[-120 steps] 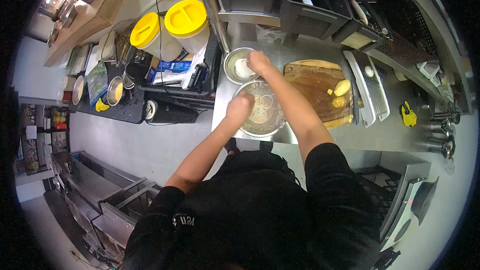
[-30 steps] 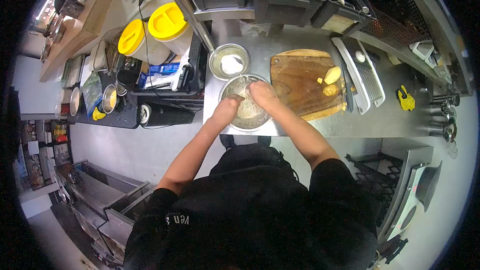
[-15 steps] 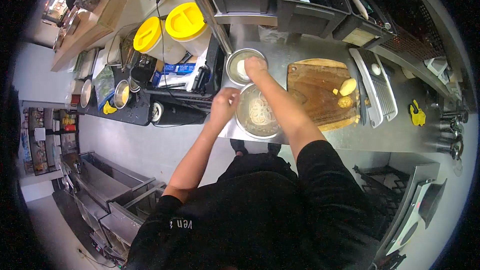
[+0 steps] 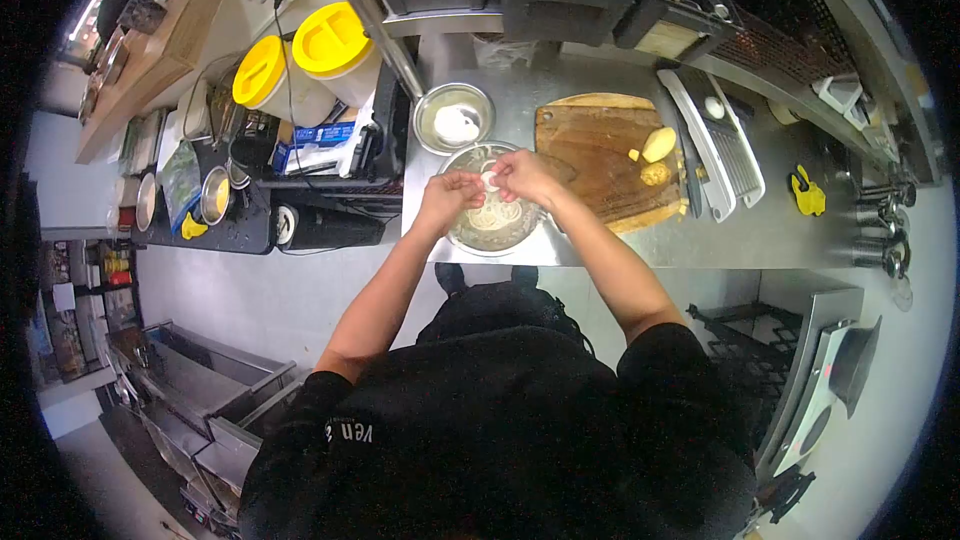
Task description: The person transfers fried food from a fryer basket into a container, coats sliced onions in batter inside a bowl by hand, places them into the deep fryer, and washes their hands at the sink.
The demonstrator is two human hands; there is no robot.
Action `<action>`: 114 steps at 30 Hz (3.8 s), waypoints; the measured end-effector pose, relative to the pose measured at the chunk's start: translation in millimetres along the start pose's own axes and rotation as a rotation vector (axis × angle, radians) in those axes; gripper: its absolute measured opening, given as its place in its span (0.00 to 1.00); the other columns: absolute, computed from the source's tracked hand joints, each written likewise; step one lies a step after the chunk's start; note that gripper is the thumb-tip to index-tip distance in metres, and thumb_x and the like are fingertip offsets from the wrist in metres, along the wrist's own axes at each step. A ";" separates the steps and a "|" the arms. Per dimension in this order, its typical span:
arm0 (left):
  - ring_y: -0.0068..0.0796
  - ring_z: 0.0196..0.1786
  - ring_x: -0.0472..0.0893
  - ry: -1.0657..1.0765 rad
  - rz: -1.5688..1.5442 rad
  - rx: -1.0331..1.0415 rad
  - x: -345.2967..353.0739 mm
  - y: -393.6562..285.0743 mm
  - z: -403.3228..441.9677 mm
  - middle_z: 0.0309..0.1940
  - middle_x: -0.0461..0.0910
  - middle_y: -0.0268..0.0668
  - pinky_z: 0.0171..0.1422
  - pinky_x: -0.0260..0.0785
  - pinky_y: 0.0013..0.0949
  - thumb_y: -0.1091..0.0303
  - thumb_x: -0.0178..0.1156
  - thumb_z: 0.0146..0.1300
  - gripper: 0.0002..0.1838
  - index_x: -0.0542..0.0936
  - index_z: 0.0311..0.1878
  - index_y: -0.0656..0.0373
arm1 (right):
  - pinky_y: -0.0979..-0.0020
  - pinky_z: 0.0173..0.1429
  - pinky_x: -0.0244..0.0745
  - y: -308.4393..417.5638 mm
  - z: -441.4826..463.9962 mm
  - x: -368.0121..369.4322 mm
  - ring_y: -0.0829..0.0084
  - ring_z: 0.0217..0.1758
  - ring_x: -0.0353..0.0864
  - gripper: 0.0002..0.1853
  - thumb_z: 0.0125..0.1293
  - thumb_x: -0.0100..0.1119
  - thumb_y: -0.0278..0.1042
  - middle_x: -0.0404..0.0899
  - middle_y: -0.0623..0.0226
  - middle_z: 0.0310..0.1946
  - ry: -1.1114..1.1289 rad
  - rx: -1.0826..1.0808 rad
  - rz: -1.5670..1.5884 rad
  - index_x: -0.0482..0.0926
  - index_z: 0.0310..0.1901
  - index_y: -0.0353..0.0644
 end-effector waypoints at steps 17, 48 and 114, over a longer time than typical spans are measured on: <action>0.23 0.28 0.79 0.000 0.284 -0.045 14.2 16.8 17.1 0.28 0.79 0.37 0.30 0.77 0.25 0.76 0.61 0.55 0.09 0.78 0.40 0.67 | 0.73 0.20 0.73 -4.5 -21.7 -4.7 0.75 0.16 0.78 0.10 0.55 0.64 0.30 0.77 0.62 0.16 -0.084 0.022 -0.212 0.78 0.34 0.31; 0.53 0.33 0.80 -0.221 1.231 0.479 2.5 -0.5 22.8 0.27 0.78 0.56 0.39 0.73 0.48 0.72 0.47 0.57 0.11 0.79 0.27 0.66 | 0.58 0.41 0.77 28.2 -40.8 -15.1 0.52 0.35 0.81 0.09 0.54 0.51 0.26 0.79 0.45 0.27 -0.413 -0.257 -1.063 0.77 0.36 0.35; 0.39 0.49 0.75 0.128 1.642 0.487 24.0 14.8 -20.3 0.44 0.70 0.42 0.45 0.75 0.36 0.69 0.52 0.56 0.11 0.83 0.38 0.52 | 0.57 0.43 0.76 -3.2 6.6 10.9 0.53 0.38 0.81 0.10 0.54 0.54 0.35 0.81 0.51 0.31 -0.067 -0.106 -1.208 0.83 0.32 0.42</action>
Point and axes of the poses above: each hand's wrist, its own z-axis towards the middle knuckle, its own x-axis out of the palm, y = z × x, the point moved 3 cm from there along z, towards the middle knuckle
